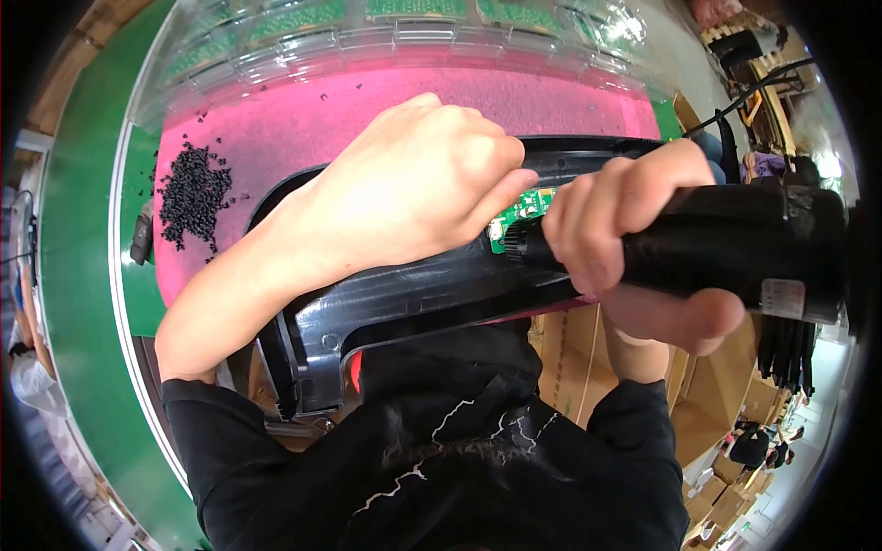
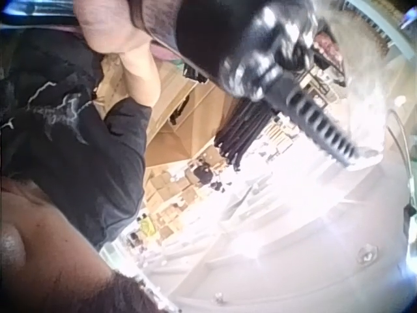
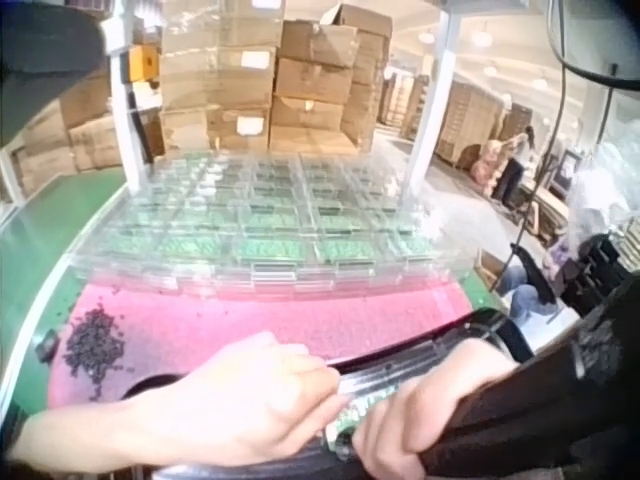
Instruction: Assembling circuit boards into black plastic housings using an electric screwdriver.
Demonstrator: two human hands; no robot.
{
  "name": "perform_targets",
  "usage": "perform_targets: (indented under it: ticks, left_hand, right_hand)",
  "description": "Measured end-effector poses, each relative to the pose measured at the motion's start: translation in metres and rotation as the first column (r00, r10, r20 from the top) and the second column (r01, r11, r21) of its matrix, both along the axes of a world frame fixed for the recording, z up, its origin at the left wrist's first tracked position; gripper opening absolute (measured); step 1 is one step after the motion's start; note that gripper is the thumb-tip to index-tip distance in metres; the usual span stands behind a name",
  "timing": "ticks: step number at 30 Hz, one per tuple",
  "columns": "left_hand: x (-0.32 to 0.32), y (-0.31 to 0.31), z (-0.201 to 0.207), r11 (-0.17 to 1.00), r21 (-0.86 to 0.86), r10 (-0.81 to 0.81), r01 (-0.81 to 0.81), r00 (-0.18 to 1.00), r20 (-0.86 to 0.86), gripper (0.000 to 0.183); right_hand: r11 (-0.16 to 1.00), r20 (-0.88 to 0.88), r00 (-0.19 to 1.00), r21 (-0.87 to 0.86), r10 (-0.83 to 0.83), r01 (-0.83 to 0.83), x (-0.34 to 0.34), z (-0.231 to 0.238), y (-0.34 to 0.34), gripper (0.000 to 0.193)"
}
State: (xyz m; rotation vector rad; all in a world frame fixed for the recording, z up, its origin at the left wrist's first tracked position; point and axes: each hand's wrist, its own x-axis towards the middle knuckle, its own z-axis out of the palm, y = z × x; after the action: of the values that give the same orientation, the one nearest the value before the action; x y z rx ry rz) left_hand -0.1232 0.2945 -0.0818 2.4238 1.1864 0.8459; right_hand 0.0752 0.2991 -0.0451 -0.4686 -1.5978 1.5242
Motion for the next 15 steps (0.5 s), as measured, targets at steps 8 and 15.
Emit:
perform_targets:
  ticks: [8, 15]
  left_hand:
    - [0.001, -0.005, 0.011, 1.000, 0.017, 0.017, -0.017, 0.999, -0.028, 0.019]
    - [0.000, -0.007, 0.015, 0.995, -0.058, -0.087, 0.079, 0.985, -0.151, 0.018]
  right_hand:
    - [0.988, -0.022, 0.988, 0.004, 0.156, -0.156, -0.013, 0.000, 0.004, 0.069]
    - [0.996, -0.049, 0.995, 0.032, 0.086, -0.084, 0.009, 0.023, -0.004, 0.070]
